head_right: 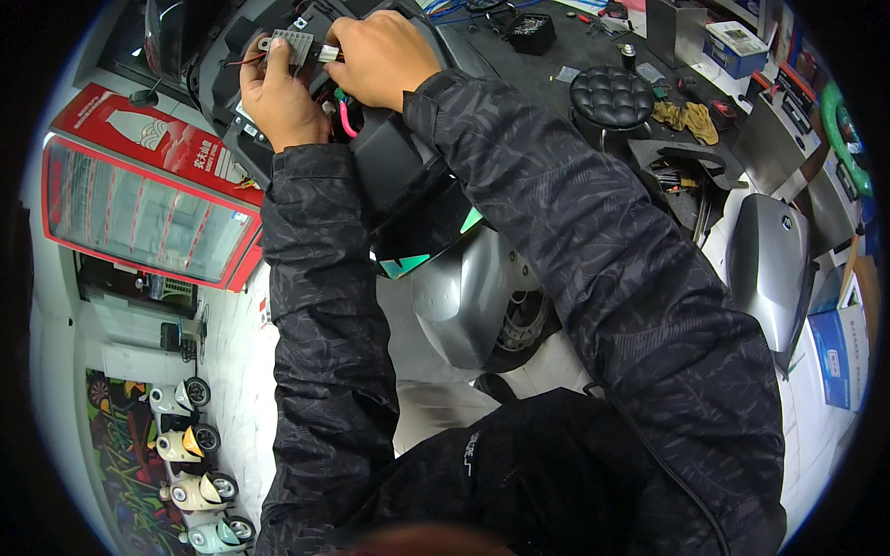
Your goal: The person uses a cordless drill to remove and reinstall screws on the rear storage compartment of a scooter, then connects wires to the battery and tests the dashboard. The person manipulates the drill, screws, wires, and battery terminals while working in a workshop.
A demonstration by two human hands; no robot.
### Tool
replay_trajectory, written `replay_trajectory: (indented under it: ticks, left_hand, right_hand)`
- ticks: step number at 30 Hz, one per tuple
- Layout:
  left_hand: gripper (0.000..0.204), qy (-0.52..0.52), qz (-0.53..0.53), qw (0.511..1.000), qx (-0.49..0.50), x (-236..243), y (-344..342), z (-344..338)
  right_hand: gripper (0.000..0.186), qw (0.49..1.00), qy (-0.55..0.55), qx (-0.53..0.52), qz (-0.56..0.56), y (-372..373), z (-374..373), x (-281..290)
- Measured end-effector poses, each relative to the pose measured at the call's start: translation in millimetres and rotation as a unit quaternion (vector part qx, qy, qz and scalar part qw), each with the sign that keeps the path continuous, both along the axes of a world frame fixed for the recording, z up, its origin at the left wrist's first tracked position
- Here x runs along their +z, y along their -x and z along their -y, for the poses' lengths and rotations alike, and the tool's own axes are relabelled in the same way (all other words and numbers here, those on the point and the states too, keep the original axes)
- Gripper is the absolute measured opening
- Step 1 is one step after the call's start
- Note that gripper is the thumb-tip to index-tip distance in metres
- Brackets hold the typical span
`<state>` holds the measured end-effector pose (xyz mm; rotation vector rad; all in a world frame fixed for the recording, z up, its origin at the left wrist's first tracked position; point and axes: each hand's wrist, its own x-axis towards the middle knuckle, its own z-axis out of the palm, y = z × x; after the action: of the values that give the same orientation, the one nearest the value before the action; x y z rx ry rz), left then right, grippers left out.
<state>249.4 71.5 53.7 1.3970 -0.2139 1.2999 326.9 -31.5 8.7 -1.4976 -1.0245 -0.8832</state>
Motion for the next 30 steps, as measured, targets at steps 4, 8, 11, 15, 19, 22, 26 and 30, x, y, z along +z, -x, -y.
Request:
replay_trajectory:
  ticks: [4, 8, 11, 15, 19, 22, 26, 30]
  left_hand:
    - [0.029, -0.022, 0.001, 1.0, -0.009, -1.1, -0.3, 0.0]
    - [0.031, -0.012, -0.016, 0.999, -0.035, -4.2, 2.2, -1.5]
    - [0.034, -0.032, -0.02, 0.999, -0.036, -5.0, 0.8, -4.5]
    - [0.032, -0.053, -0.046, 0.996, -0.048, -3.7, -0.2, -10.4]
    - [0.031, -0.046, -0.051, 0.995, -0.078, -4.1, 1.7, -11.5]
    - [0.037, -0.025, -0.058, 0.995, -0.076, -4.5, 4.1, -8.8]
    - [0.043, -0.036, -0.036, 0.993, -0.102, -2.9, 0.5, -3.0]
    - [0.039, -0.088, -0.008, 0.996, -0.015, -5.2, -2.7, 0.2]
  right_hand:
    - [0.032, 0.999, 0.026, -0.003, -0.019, -1.0, 0.1, 1.4]
    - [0.034, 0.995, 0.069, 0.017, -0.065, 0.3, 3.7, 3.2]
    - [0.025, 0.996, -0.006, 0.046, -0.071, 2.6, 7.1, 2.9]
    - [0.029, 0.996, -0.02, 0.067, -0.056, 2.6, 9.0, 2.6]
    - [0.031, 0.995, -0.017, 0.076, -0.063, 2.7, 9.4, 2.8]
    - [0.033, 0.995, -0.016, 0.084, -0.055, 3.9, 12.0, 4.3]
    - [0.034, 0.986, -0.02, 0.141, -0.085, 2.6, 19.2, 4.6]
    - [0.033, 0.986, -0.091, 0.136, -0.036, -1.9, 20.2, -2.1]
